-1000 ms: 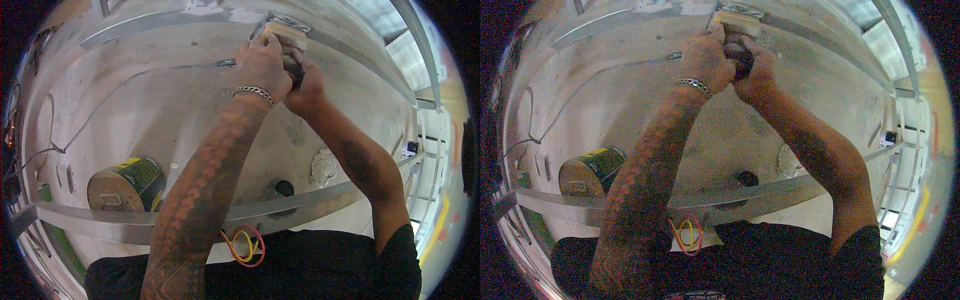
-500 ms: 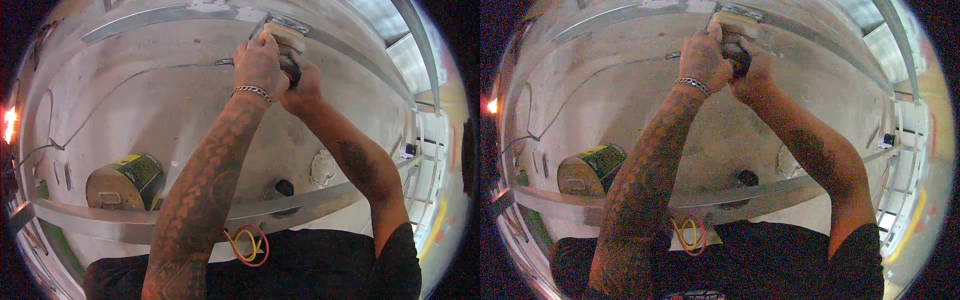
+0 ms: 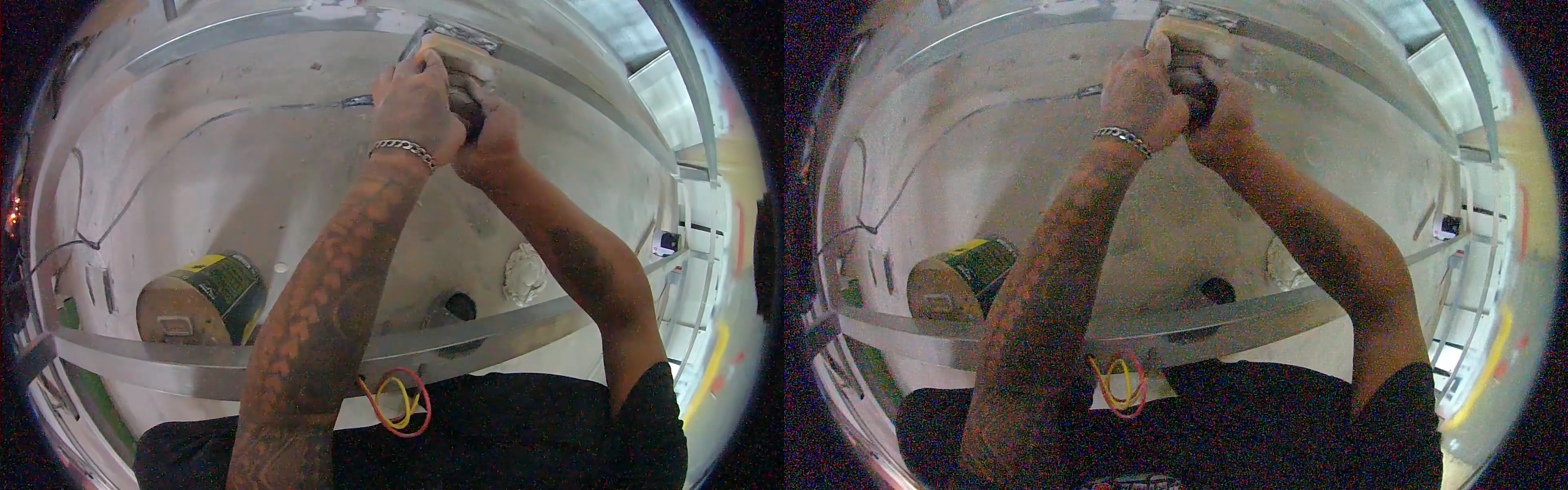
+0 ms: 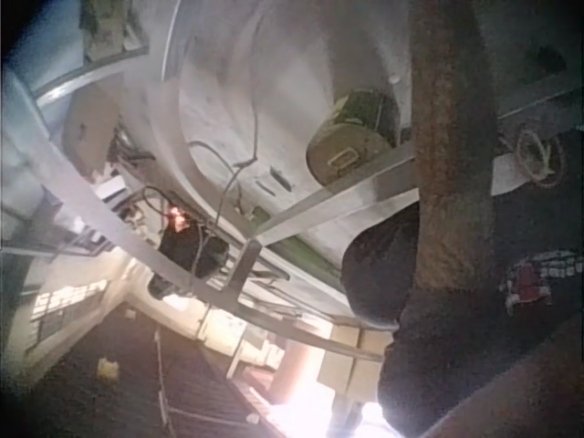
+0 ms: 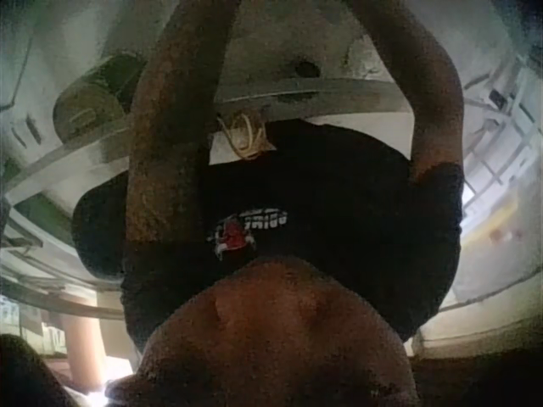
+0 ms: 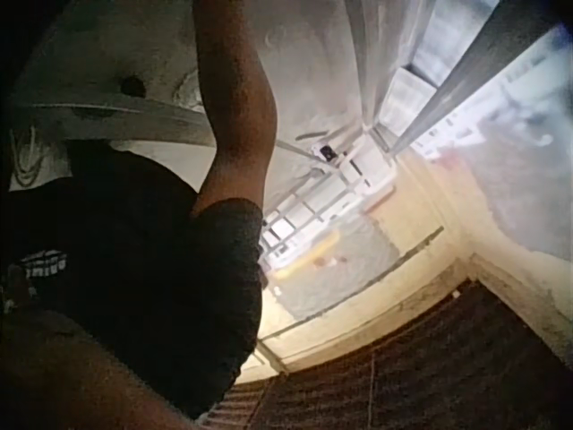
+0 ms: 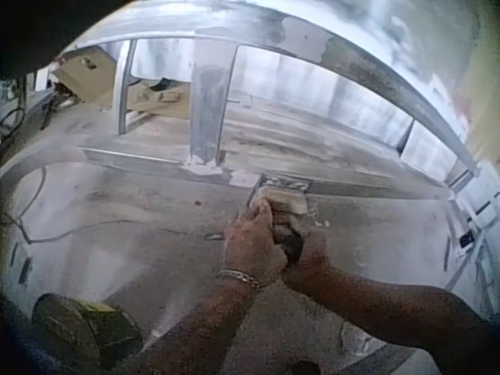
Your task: The person sands various sections and joints of a metal framework using an electric sander.
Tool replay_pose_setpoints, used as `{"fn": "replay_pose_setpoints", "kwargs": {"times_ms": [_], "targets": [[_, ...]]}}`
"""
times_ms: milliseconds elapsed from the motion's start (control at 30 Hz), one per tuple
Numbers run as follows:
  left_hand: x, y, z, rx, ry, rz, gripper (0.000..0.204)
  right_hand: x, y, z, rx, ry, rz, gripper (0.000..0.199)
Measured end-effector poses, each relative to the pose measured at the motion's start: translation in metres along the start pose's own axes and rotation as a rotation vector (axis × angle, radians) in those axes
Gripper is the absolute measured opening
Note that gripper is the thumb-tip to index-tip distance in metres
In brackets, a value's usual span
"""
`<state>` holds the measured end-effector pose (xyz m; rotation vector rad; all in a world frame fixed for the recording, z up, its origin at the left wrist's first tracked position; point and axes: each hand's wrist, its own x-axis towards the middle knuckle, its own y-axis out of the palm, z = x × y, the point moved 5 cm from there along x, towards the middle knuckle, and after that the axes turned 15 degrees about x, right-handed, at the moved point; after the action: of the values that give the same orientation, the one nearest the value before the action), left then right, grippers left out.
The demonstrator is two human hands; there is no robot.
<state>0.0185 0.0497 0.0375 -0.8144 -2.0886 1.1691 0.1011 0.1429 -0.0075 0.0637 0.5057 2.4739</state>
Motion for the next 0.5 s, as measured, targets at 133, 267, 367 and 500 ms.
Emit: {"fn": "replay_pose_setpoints", "kwargs": {"times_ms": [133,267,367,500], "targets": [[0.0,0.005,0.006,-0.05,-0.022,0.111,0.076,-0.012,0.013,-0.006,0.435,-0.09,0.009,0.026],[0.001,-0.003,0.005,-0.039,-0.009,0.018,0.075,-0.007,0.017,0.007,0.243,0.104,-0.065,0.029],[0.002,0.001,0.004,-0.025,0.001,0.023,0.074,-0.007,0.022,0.011,0.373,0.007,-0.096,0.03],[0.003,0.0,0.007,-0.061,-0.003,0.063,0.075,-0.006,0.021,0.006,0.479,0.213,-0.399,0.032]]}}
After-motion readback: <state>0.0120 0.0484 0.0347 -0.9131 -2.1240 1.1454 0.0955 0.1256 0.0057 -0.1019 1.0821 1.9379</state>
